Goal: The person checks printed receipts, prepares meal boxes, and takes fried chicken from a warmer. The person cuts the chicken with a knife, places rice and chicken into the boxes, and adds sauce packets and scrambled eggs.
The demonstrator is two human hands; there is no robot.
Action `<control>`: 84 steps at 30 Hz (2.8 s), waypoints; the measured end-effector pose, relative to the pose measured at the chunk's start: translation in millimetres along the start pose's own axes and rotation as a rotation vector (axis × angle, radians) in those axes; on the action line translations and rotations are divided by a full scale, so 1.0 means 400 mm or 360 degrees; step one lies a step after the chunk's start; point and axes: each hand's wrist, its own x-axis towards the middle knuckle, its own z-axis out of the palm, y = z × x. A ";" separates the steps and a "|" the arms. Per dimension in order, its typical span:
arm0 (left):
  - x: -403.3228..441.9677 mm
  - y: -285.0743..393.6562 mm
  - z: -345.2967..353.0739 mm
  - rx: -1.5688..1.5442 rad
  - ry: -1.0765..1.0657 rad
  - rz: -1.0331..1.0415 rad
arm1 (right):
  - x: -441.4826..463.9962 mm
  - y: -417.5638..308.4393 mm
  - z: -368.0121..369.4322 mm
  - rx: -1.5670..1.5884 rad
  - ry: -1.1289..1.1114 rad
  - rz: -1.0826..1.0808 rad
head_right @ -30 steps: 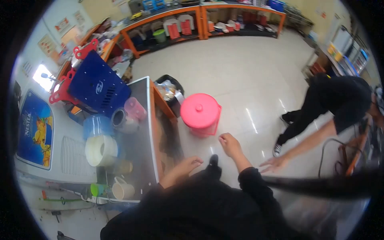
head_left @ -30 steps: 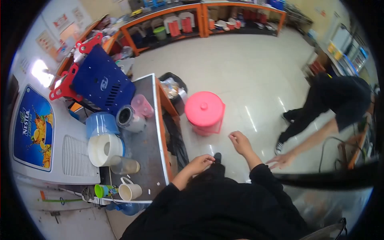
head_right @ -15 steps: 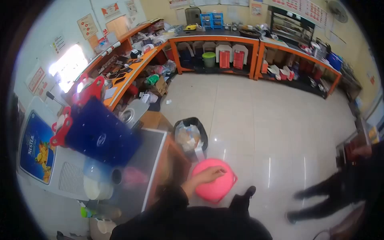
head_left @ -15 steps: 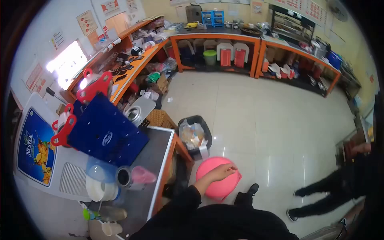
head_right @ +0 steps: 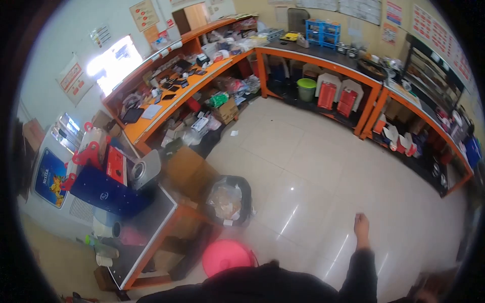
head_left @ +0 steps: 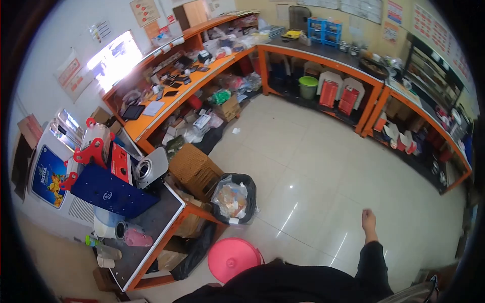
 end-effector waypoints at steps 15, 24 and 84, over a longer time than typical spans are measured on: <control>0.660 1.109 -0.100 0.0787 -0.0096 0.1081 | 0.437 0.096 0.350 -0.0944 -0.1644 -0.0933; 0.743 1.753 -0.275 0.0058 0.0688 0.0888 | 1.427 -0.168 0.753 -0.0570 -0.1090 -0.0560; 1.513 3.258 -2.249 -0.0138 0.2140 0.1177 | 2.411 -3.167 2.068 -0.0300 -0.1938 -0.2263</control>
